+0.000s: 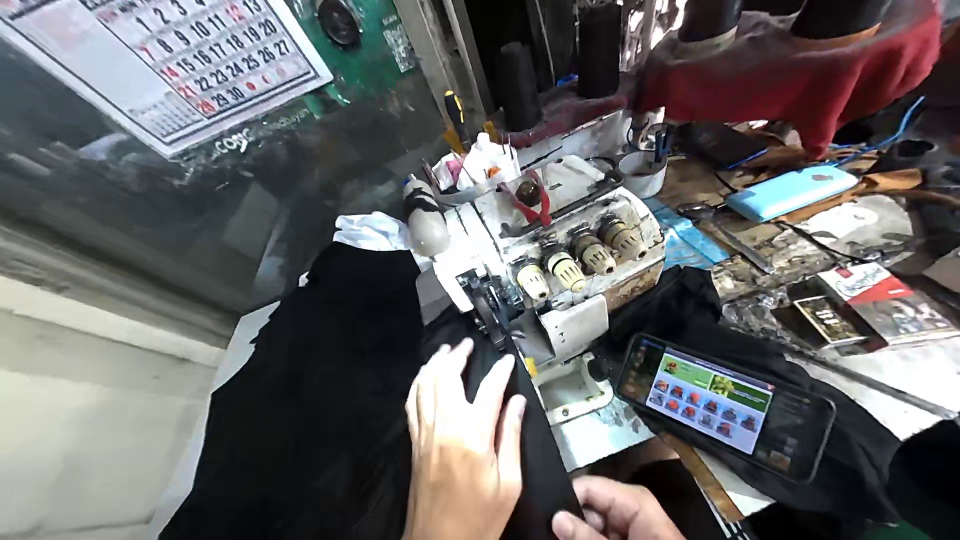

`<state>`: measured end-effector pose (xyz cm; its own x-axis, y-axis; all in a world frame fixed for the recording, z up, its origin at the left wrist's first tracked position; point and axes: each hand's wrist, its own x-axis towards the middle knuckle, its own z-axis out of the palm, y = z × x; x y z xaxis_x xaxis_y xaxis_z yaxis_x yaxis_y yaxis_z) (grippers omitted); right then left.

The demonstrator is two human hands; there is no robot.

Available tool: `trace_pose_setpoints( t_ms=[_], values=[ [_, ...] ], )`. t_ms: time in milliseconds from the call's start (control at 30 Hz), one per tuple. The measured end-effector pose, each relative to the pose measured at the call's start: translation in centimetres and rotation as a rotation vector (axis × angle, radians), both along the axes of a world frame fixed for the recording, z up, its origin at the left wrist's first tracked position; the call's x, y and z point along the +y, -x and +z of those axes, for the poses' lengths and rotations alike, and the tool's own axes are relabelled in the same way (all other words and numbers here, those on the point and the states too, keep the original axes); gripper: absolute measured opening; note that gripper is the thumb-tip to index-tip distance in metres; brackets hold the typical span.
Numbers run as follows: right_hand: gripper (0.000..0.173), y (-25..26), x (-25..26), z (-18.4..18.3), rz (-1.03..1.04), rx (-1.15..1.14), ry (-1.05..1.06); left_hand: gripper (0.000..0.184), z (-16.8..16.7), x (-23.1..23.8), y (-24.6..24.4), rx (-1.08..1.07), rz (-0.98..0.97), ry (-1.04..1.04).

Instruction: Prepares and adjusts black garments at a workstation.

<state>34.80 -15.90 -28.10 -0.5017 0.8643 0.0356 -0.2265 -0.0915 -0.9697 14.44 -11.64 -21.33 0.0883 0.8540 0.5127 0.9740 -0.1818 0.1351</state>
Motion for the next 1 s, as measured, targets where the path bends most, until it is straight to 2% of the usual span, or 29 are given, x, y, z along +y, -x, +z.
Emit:
trace_pose_setpoints(
  t_ms=[67,167,267,367,467,600,667,800,900,1000],
  values=[
    [0.018,0.7,1.2,1.2,-0.006,0.016,0.010,0.035,1.5,0.4,0.9,-0.022,-0.025,-0.005],
    [0.016,0.8,2.2,0.5,0.033,0.061,0.017,0.029,5.5,-1.4,3.2,-0.103,-0.078,0.039],
    [0.022,0.2,0.3,-0.7,0.057,0.052,-0.046,0.024,6.3,-4.0,6.1,-0.237,-0.125,0.020],
    [0.020,-0.3,-1.7,-4.9,0.065,-0.172,-0.085,0.020,3.3,-6.9,7.6,-0.385,-0.178,-0.002],
    [0.020,-2.1,-4.2,-7.8,0.120,-0.231,0.053,0.018,-0.6,-10.9,6.6,-0.509,-0.178,0.131],
    [0.023,-4.0,-6.0,-8.1,0.133,-0.217,0.166,0.016,-6.9,-15.8,2.6,-0.593,-0.220,0.347],
    [0.022,-4.6,-6.1,-8.1,0.109,-0.195,0.147,0.015,-9.5,-17.2,-0.2,-0.595,-0.269,0.345],
    [0.023,-5.8,-6.5,-7.1,0.152,-0.119,0.237,0.037,-13.7,-19.0,-4.7,-0.509,-0.281,0.261],
    [0.020,-6.9,-7.1,-6.8,0.184,-0.057,0.270,0.028,-15.4,-19.2,-5.8,-0.466,-0.272,0.184],
    [0.021,-7.9,-7.6,-6.8,0.178,-0.030,0.270,0.019,-14.9,-19.2,-5.8,-0.452,-0.304,0.148]
  ],
)
